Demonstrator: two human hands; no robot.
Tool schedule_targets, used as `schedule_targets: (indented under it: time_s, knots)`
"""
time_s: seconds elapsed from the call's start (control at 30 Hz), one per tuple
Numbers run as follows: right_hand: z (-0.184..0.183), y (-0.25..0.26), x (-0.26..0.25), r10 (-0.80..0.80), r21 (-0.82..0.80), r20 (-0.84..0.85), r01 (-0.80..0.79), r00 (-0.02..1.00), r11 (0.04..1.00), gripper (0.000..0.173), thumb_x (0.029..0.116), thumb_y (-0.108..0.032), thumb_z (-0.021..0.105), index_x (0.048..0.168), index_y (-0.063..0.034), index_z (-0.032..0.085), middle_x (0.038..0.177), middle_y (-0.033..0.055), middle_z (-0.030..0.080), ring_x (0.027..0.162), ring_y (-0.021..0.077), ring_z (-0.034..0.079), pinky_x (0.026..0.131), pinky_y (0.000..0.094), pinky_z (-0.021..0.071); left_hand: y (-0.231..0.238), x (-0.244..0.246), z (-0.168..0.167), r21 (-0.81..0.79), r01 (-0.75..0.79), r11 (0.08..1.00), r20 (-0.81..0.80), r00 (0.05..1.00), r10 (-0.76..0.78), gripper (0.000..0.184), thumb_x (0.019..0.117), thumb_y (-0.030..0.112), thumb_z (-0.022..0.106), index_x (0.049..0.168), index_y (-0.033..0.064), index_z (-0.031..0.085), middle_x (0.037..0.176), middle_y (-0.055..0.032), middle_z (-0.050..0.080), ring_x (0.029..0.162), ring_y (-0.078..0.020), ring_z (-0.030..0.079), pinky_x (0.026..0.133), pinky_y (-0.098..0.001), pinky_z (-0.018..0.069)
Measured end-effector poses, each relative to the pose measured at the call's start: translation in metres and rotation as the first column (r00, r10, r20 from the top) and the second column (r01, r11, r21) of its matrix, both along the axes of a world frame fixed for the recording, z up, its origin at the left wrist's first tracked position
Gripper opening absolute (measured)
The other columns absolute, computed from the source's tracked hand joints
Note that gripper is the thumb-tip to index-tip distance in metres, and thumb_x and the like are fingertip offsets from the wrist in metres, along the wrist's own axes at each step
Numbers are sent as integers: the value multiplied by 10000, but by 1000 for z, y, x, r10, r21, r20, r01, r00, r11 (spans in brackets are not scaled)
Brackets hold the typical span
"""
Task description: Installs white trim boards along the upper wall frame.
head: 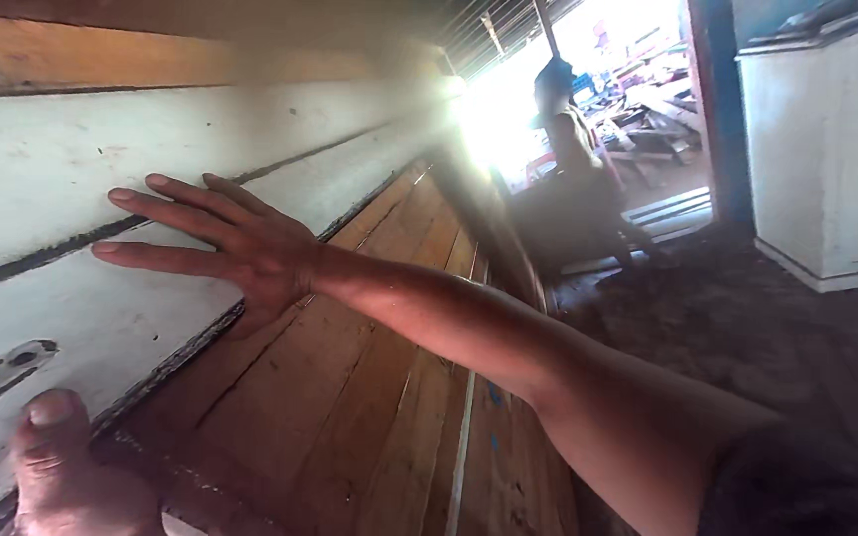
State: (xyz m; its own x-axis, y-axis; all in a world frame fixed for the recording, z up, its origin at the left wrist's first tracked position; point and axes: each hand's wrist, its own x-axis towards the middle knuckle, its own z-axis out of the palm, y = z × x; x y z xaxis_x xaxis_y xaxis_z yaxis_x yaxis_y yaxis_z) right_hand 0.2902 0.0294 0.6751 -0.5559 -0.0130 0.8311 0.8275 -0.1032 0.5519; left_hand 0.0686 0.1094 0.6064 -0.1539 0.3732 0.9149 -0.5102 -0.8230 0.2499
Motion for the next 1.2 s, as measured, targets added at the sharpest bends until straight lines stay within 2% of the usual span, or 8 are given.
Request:
schedule_targets:
  time_s: [0.13,0.3,0.4,0.47,0.6,0.7,0.83,1.2]
  knots:
    - [-3,-16,-13,-30,-84,-68,25,997,996,1124,530,-738,817,1525,-311,513,1618,155,406,1534,386,286,1238,622,222,-2,1,0,-45,-4,999,10,1000,5,210,1025,21,525,1133,-137,611,1041,-76,736,1048,-57,693,1003,-242,539]
    - [1,2,0,-36,-25,-24,35,999,999,1135,553,-855,724,1537,-340,489,1629,138,394,1538,377,279,1242,628,212,3,2,-1,-23,-3,1000,33,999,4,223,1030,43,557,1155,-135,606,1024,-106,738,1024,-109,714,985,-283,563]
    - [4,15,11,2,-21,-4,-2,1000,1000,1121,578,-878,687,1545,-352,476,1638,145,376,1545,384,258,1251,636,193,-19,1,4,15,108,994,-75,991,-107,308,1066,42,430,1279,-170,499,1181,-162,694,1131,-106,662,1043,-276,510]
    - [3,15,12,-3,-55,-15,2,1000,999,1137,567,-874,701,1555,-371,451,1657,138,341,1557,382,225,1254,644,171,-26,0,5,28,161,987,-93,983,-158,329,1063,22,392,1309,-185,464,1234,-187,676,1179,-115,643,1078,-281,484]
    - [4,15,10,17,-38,-3,-17,1000,999,1110,559,-871,698,1533,-385,482,1643,135,371,1544,385,258,1238,646,216,7,1,-4,-42,8,999,22,1000,-7,288,1057,57,468,1227,-161,548,1129,-123,706,1100,-88,671,1036,-262,515]
    - [3,17,12,37,-40,3,-36,999,999,1113,566,-881,683,1536,-374,483,1643,140,369,1544,386,258,1236,646,218,11,0,-6,-52,40,998,40,998,-38,291,1062,50,471,1248,-161,548,1158,-149,704,1127,-122,672,1051,-293,516]
    - [2,18,12,32,-58,-2,-32,999,998,1139,546,-885,692,1545,-387,464,1659,133,340,1555,386,227,1245,640,200,12,-1,-7,-58,29,998,30,999,-28,319,1069,57,453,1284,-167,527,1198,-151,688,1153,-100,650,1062,-272,496]
    - [0,19,14,42,-59,-1,-42,999,997,1132,557,-878,690,1546,-371,468,1656,117,352,1554,369,241,1246,627,214,14,-1,-8,-23,33,999,28,999,-32,240,1043,9,490,1182,-161,587,1072,-118,724,1059,-101,690,1013,-277,534]
